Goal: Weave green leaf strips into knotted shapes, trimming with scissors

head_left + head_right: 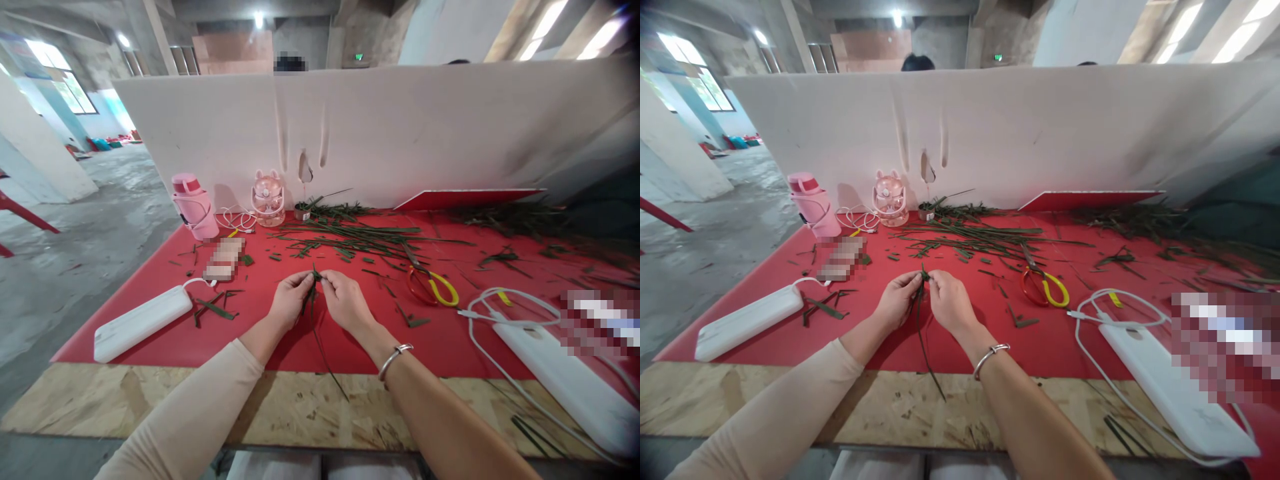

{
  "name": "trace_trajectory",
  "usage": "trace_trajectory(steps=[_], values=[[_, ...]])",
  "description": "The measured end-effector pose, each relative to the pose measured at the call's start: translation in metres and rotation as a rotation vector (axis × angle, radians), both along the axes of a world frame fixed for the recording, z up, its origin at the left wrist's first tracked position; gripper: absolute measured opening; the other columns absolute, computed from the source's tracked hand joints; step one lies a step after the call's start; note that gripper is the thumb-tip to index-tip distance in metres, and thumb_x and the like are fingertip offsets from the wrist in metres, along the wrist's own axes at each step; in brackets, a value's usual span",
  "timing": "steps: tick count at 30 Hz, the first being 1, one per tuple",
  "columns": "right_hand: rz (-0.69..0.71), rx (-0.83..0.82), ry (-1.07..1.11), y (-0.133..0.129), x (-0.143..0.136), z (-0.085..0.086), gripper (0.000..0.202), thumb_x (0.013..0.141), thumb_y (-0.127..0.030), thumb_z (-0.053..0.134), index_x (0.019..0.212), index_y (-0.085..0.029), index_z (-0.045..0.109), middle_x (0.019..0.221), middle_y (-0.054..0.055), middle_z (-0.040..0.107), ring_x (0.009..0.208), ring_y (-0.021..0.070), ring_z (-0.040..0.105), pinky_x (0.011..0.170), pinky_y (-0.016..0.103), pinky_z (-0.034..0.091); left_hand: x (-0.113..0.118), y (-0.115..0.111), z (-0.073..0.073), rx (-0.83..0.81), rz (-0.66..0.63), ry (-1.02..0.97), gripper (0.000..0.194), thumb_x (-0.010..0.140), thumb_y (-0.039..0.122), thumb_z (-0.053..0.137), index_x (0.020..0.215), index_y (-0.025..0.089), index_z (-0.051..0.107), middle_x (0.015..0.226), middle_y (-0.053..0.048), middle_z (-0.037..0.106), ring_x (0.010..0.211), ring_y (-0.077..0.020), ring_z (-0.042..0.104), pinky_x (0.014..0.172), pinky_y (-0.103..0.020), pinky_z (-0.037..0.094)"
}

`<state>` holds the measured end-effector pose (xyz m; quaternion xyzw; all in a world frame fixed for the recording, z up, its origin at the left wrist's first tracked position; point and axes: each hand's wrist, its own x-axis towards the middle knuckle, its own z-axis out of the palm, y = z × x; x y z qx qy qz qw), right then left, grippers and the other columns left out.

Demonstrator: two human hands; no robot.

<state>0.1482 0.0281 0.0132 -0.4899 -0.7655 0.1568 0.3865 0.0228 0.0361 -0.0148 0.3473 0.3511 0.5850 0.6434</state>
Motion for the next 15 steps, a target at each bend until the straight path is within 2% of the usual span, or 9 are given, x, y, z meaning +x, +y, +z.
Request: trace_trajectory(steps=[3,7,11,15], values=[[0.002,0.007,0.003,-0.001,-0.002,-0.001,0.019,0.083,-0.016,0.039,0.08,-0.018,0.058,0.07,0.003,0.06,0.066,0.0144,0.055,0.061,0.022,0.038,0.001,-0.001,0.001,-0.042,0.004,-0.012,0.03,0.06,0.033,0.073,0.081,0.013,0.066,0.063,0.0,0.062,0.048,-0.0054,0.05,0.051,-0.02,0.044],[0.037,0.023,0.054,0.0,-0.002,-0.002,0.019,0.082,-0.017,0.042,0.077,-0.019,0.06,0.068,0.002,0.062,0.063,0.0132,0.055,0.06,0.021,0.039,0.0,-0.002,0.006,-0.078,-0.007,-0.079,0.03,0.057,0.032,0.075,0.078,0.013,0.067,0.068,-0.001,0.064,0.054,-0.0067,0.054,0.058,-0.021,0.047],[0.01,0.052,0.069,0.003,0.002,-0.006,0.02,0.082,-0.02,0.044,0.076,-0.019,0.062,0.067,0.002,0.063,0.061,0.0139,0.056,0.059,0.022,0.04,-0.001,-0.004,0.01,-0.099,-0.053,-0.137,0.03,0.056,0.028,0.076,0.081,0.014,0.068,0.07,-0.002,0.066,0.059,-0.0085,0.057,0.064,-0.025,0.048],[-0.028,0.123,-0.019,0.003,0.002,-0.007,0.02,0.082,-0.019,0.043,0.075,-0.019,0.062,0.069,0.004,0.063,0.065,0.0158,0.057,0.06,0.024,0.041,-0.001,-0.005,0.011,-0.006,-0.054,-0.033,0.032,0.056,0.022,0.075,0.086,0.014,0.069,0.068,-0.001,0.066,0.053,-0.0059,0.053,0.06,-0.022,0.044]])
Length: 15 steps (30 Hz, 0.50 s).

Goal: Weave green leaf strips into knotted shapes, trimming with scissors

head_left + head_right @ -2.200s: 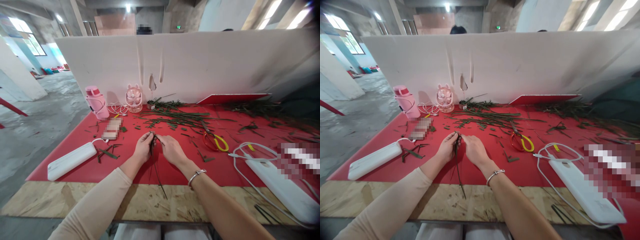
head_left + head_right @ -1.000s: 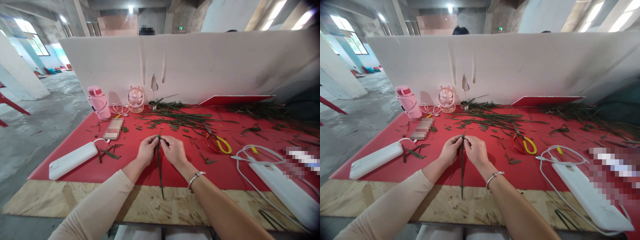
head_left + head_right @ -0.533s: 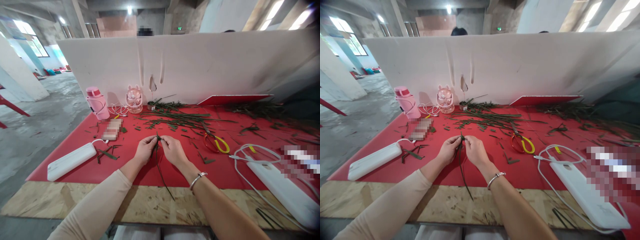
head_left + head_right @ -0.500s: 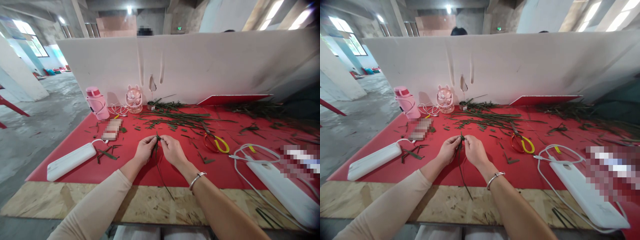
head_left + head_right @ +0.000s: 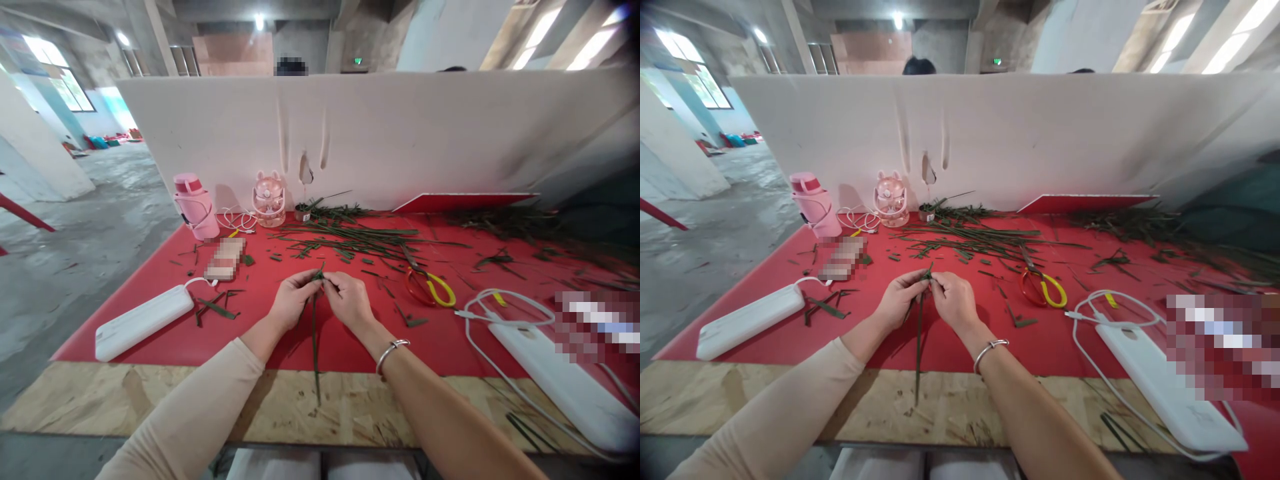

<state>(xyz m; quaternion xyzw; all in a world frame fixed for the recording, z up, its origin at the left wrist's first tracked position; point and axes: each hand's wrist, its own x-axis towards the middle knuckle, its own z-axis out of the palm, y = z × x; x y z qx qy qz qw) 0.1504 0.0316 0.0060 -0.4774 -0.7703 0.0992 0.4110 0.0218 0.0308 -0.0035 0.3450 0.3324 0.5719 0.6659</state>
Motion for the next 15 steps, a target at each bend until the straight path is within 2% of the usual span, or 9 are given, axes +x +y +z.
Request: trace_trajectory(steps=[3,5,10,15], values=[[0.001,0.052,-0.019,-0.0022,-0.0037,0.0015,0.019,0.082,-0.019,0.042,0.086,-0.017,0.06,0.077,0.006,0.064,0.073,0.0171,0.058,0.065,0.025,0.042,0.0023,-0.0001,-0.0003,0.041,0.083,0.03,0.03,0.057,0.023,0.074,0.085,0.014,0.069,0.067,-0.001,0.065,0.052,-0.0054,0.051,0.059,-0.021,0.043],[-0.019,0.048,0.036,-0.0034,-0.0059,0.0022,0.019,0.083,-0.02,0.041,0.091,-0.017,0.057,0.078,0.006,0.063,0.071,0.0161,0.058,0.065,0.024,0.043,0.0034,0.0006,-0.0019,0.03,0.112,0.006,0.031,0.056,0.024,0.075,0.085,0.014,0.069,0.071,-0.003,0.067,0.057,-0.0073,0.054,0.063,-0.023,0.044],[-0.06,0.008,0.104,-0.0023,-0.0042,0.0031,0.015,0.082,-0.022,0.045,0.084,-0.018,0.06,0.071,0.003,0.063,0.062,0.0139,0.058,0.061,0.022,0.043,0.0028,0.0029,-0.0075,0.027,0.071,0.045,0.031,0.059,0.025,0.072,0.087,0.013,0.069,0.074,-0.005,0.067,0.06,-0.0086,0.055,0.064,-0.023,0.044],[-0.036,-0.07,0.204,-0.0002,-0.0016,0.0029,0.017,0.079,-0.022,0.048,0.083,-0.018,0.064,0.072,0.003,0.066,0.063,0.0148,0.06,0.062,0.023,0.045,0.002,-0.0001,-0.0048,0.114,0.093,0.175,0.03,0.064,0.029,0.068,0.088,0.012,0.069,0.058,0.0,0.06,0.052,-0.0064,0.048,0.055,-0.02,0.039]])
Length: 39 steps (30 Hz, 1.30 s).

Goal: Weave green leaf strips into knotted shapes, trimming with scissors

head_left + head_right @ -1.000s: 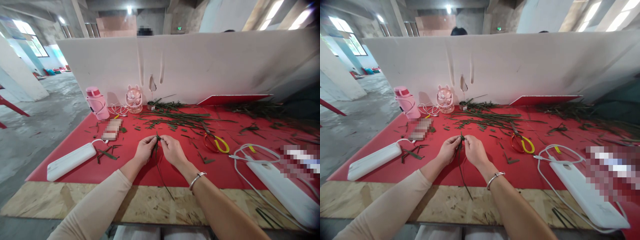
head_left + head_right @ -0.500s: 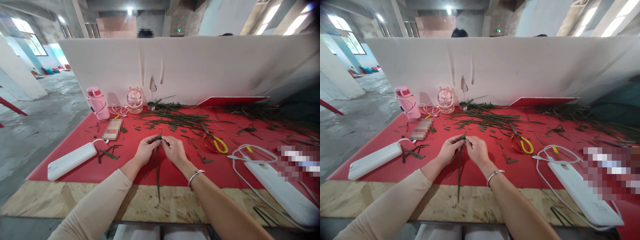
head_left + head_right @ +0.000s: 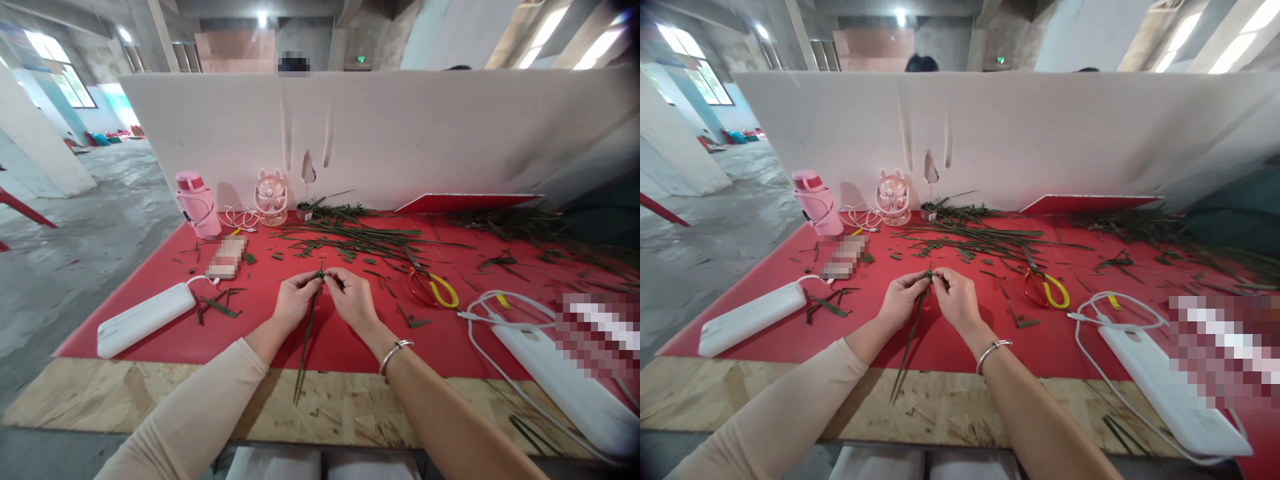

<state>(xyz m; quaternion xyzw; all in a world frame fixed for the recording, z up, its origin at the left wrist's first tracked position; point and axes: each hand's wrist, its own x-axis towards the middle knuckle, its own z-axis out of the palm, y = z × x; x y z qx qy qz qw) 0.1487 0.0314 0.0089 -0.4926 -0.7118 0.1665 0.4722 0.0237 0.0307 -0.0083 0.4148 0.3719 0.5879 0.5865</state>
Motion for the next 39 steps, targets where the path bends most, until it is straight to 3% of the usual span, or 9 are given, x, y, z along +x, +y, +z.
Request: trace_trajectory(steps=[6,9,15,21,27,31,35,39], values=[[0.037,-0.037,0.124,0.003,0.0,-0.004,0.019,0.076,-0.025,0.052,0.083,-0.018,0.068,0.076,0.004,0.069,0.069,0.0173,0.063,0.065,0.026,0.048,0.003,-0.003,0.002,0.001,0.027,-0.017,0.029,0.064,0.027,0.068,0.088,0.012,0.068,0.056,0.001,0.058,0.05,-0.0057,0.047,0.051,-0.019,0.037],[0.063,-0.096,0.217,0.007,0.001,-0.006,0.018,0.074,-0.026,0.055,0.081,-0.018,0.069,0.074,0.004,0.069,0.068,0.0171,0.062,0.064,0.027,0.048,0.001,-0.001,0.004,-0.082,-0.002,-0.092,0.028,0.061,0.026,0.071,0.085,0.013,0.068,0.06,0.0,0.061,0.051,-0.0055,0.049,0.052,-0.019,0.038],[0.114,-0.241,0.429,0.013,0.005,-0.007,0.017,0.066,-0.03,0.061,0.075,-0.016,0.068,0.069,0.002,0.066,0.065,0.0146,0.058,0.065,0.026,0.047,-0.01,0.003,0.007,-0.283,-0.233,-0.335,0.023,0.067,0.031,0.065,0.081,0.013,0.068,0.07,-0.003,0.065,0.057,-0.0075,0.054,0.054,-0.019,0.043],[0.134,-0.277,0.471,0.013,0.006,-0.006,0.018,0.065,-0.031,0.063,0.075,-0.017,0.068,0.07,0.002,0.066,0.066,0.0145,0.058,0.066,0.027,0.047,-0.008,0.0,0.008,-0.24,-0.236,-0.327,0.028,0.059,0.011,0.072,0.086,0.015,0.067,0.072,-0.002,0.066,0.057,-0.0062,0.057,0.059,-0.019,0.045],[0.158,-0.311,0.516,0.012,0.006,-0.007,0.018,0.065,-0.031,0.063,0.074,-0.016,0.067,0.066,0.001,0.065,0.064,0.0143,0.057,0.066,0.028,0.047,-0.009,-0.003,0.011,-0.256,-0.312,-0.321,0.033,0.062,0.013,0.07,0.095,0.016,0.063,0.077,-0.004,0.067,0.066,-0.0112,0.063,0.063,-0.023,0.048],[0.24,-0.382,0.577,0.012,0.006,-0.009,0.018,0.063,-0.03,0.066,0.073,-0.016,0.064,0.067,0.001,0.064,0.063,0.0125,0.056,0.066,0.027,0.046,-0.009,-0.003,0.01,-0.207,-0.305,-0.33,0.031,0.061,0.011,0.071,0.091,0.017,0.064,0.077,-0.002,0.066,0.06,-0.0077,0.061,0.06,-0.018,0.047],[0.298,-0.472,0.686,0.013,0.006,-0.01,0.021,0.06,-0.031,0.069,0.069,-0.017,0.058,0.062,-0.003,0.057,0.055,0.0085,0.051,0.056,0.022,0.043,-0.007,-0.004,0.013,-0.171,-0.296,-0.321,0.026,0.061,0.011,0.071,0.085,0.014,0.065,0.073,0.0,0.065,0.058,-0.0055,0.058,0.06,-0.017,0.046],[0.307,-0.523,0.69,0.013,0.007,-0.012,0.025,0.059,-0.033,0.069,0.068,-0.017,0.053,0.059,-0.005,0.052,0.05,0.007,0.045,0.05,0.02,0.039,-0.004,-0.006,0.015,-0.236,-0.297,-0.302,0.021,0.064,0.018,0.07,0.083,0.011,0.066,0.066,-0.002,0.064,0.056,-0.0068,0.057,0.056,-0.018,0.044]])
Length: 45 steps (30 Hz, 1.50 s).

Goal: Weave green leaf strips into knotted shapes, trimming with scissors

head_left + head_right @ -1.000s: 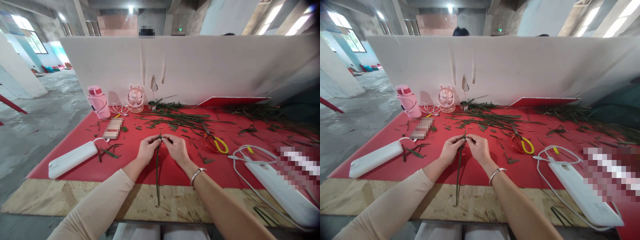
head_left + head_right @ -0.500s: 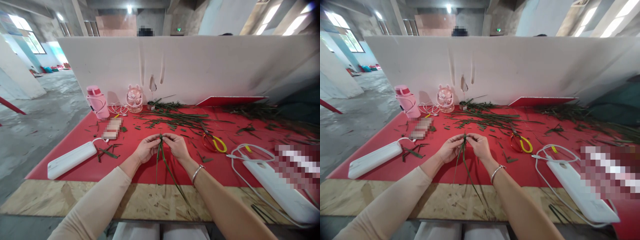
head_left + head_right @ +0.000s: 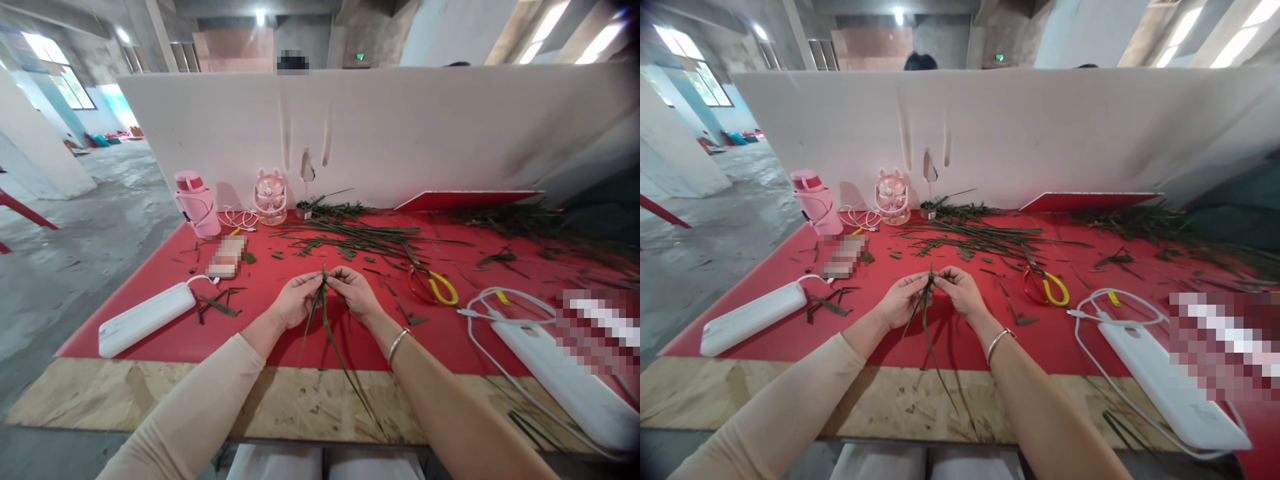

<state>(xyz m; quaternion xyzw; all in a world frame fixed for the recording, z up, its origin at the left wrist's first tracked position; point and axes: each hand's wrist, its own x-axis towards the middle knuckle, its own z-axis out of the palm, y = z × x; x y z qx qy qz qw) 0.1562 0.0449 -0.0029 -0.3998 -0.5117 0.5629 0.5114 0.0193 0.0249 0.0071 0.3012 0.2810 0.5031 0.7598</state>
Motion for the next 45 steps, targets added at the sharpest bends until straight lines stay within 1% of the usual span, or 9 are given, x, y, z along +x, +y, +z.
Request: trace_trajectory(steps=[7,10,15,17,25,32,38,41,45], values=[[-0.115,0.242,-0.243,0.001,0.006,0.006,0.037,0.071,-0.037,0.058,0.102,-0.018,0.052,0.091,0.005,0.06,0.081,0.015,0.055,0.07,0.027,0.044,-0.001,0.006,-0.004,-0.014,0.159,0.057,0.025,0.058,0.023,0.074,0.078,0.013,0.063,0.062,0.0,0.062,0.052,-0.006,0.055,0.052,-0.018,0.042],[-0.197,0.39,-0.498,-0.003,0.011,0.015,0.028,0.074,-0.039,0.055,0.091,-0.017,0.057,0.091,0.007,0.06,0.084,0.0169,0.053,0.073,0.028,0.042,-0.002,0.011,-0.007,-0.002,0.256,0.1,0.03,0.057,0.028,0.075,0.078,0.014,0.06,0.069,-0.002,0.065,0.057,-0.0081,0.058,0.055,-0.02,0.044],[0.246,0.249,-0.617,-0.008,0.015,0.014,0.026,0.069,-0.041,0.061,0.071,-0.015,0.06,0.058,-0.003,0.052,0.054,0.0099,0.045,0.053,0.022,0.037,-0.002,0.015,-0.01,0.073,0.333,0.134,0.034,0.056,0.032,0.074,0.08,0.014,0.058,0.072,-0.003,0.066,0.066,-0.0114,0.06,0.061,-0.023,0.045],[0.292,0.198,-0.588,-0.006,0.016,0.011,0.026,0.071,-0.04,0.059,0.067,-0.014,0.06,0.056,-0.003,0.052,0.052,0.0092,0.044,0.052,0.022,0.036,-0.002,0.016,-0.011,0.077,0.369,0.18,0.034,0.055,0.031,0.074,0.08,0.014,0.059,0.069,-0.002,0.065,0.063,-0.0101,0.059,0.06,-0.022,0.044],[-0.094,0.275,-0.412,0.0,0.018,0.013,0.03,0.079,-0.044,0.05,0.076,-0.017,0.062,0.058,-0.002,0.052,0.05,0.0094,0.043,0.049,0.021,0.035,0.002,0.012,-0.01,0.254,0.32,0.367,0.028,0.058,0.029,0.073,0.08,0.013,0.065,0.065,-0.001,0.064,0.059,-0.0091,0.055,0.063,-0.023,0.043],[-0.067,0.108,-0.217,0.002,0.009,-0.001,0.029,0.078,-0.045,0.049,0.074,-0.017,0.058,0.059,-0.002,0.053,0.047,0.0091,0.044,0.046,0.021,0.036,0.005,0.007,-0.002,0.169,0.318,0.285,0.031,0.054,0.031,0.075,0.076,0.014,0.061,0.065,0.0,0.063,0.054,-0.0084,0.054,0.062,-0.024,0.044],[-0.149,0.39,-0.554,0.001,0.009,-0.001,0.022,0.079,-0.026,0.047,0.093,-0.018,0.061,0.083,0.005,0.063,0.078,0.0169,0.056,0.074,0.031,0.045,0.006,0.003,0.001,0.239,0.337,0.258,0.027,0.061,0.027,0.07,0.079,0.016,0.054,0.08,-0.004,0.067,0.059,-0.0092,0.057,0.063,-0.024,0.046],[-0.217,0.541,-0.594,-0.003,0.009,0.002,0.046,0.069,-0.011,0.048,0.114,-0.019,0.051,0.104,0.007,0.059,0.097,0.0185,0.053,0.088,0.034,0.04,0.006,-0.002,0.0,0.386,0.328,0.371,0.021,0.067,0.022,0.065,0.087,0.017,0.059,0.086,-0.006,0.067,0.073,-0.0133,0.061,0.07,-0.025,0.045],[-0.129,0.542,-0.555,-0.006,0.008,0.004,0.042,0.066,-0.004,0.041,0.103,-0.017,0.054,0.096,0.006,0.061,0.091,0.0162,0.055,0.085,0.032,0.043,0.008,-0.005,-0.004,0.456,0.299,0.451,0.021,0.069,0.02,0.063,0.09,0.017,0.064,0.085,-0.006,0.068,0.08,-0.016,0.061,0.077,-0.027,0.045]])
